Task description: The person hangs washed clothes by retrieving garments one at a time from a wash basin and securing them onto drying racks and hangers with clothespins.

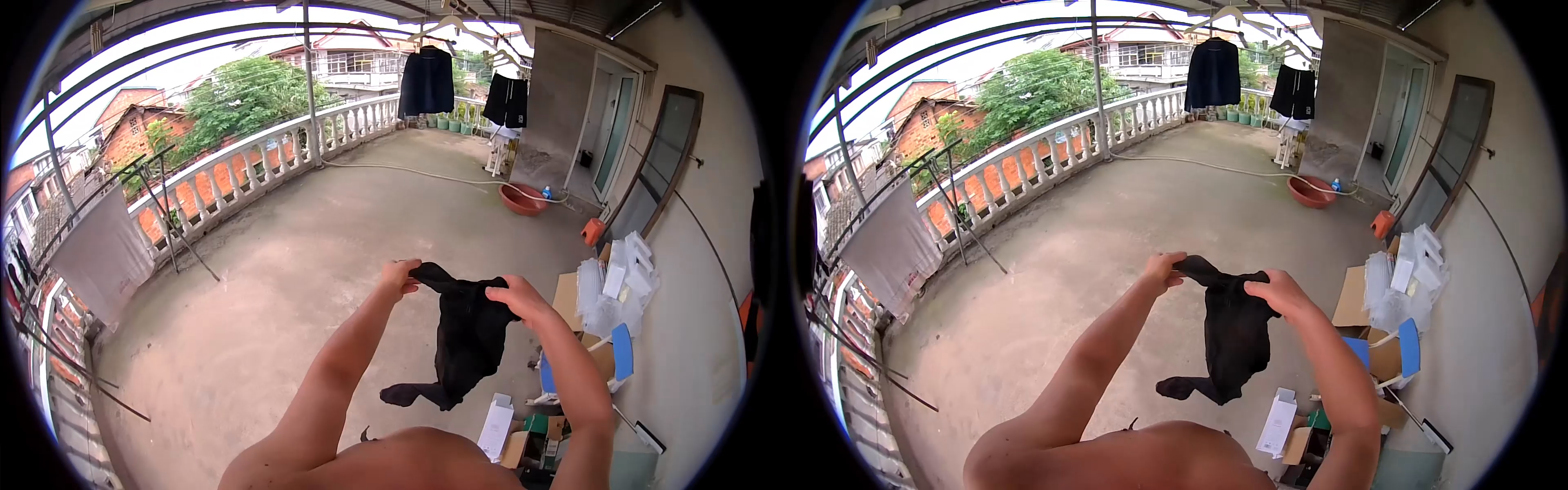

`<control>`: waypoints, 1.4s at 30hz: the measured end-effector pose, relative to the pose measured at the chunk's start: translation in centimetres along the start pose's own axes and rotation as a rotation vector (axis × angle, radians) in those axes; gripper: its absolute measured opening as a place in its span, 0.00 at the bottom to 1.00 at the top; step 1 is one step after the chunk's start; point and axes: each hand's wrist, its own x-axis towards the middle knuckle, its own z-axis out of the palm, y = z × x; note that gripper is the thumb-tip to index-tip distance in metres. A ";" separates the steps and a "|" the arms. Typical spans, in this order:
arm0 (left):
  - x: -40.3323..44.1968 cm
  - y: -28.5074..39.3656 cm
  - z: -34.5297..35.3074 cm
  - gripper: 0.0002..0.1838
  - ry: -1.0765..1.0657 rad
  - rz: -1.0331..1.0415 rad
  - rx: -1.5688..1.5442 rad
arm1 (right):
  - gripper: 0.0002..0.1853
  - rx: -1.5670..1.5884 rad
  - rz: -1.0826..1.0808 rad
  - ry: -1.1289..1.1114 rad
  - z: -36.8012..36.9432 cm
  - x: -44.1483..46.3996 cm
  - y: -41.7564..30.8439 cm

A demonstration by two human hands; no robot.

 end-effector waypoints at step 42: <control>35.1 24.5 -25.3 0.22 0.298 0.019 1.087 | 0.16 -0.514 -0.607 0.133 13.3 65.1 -11.7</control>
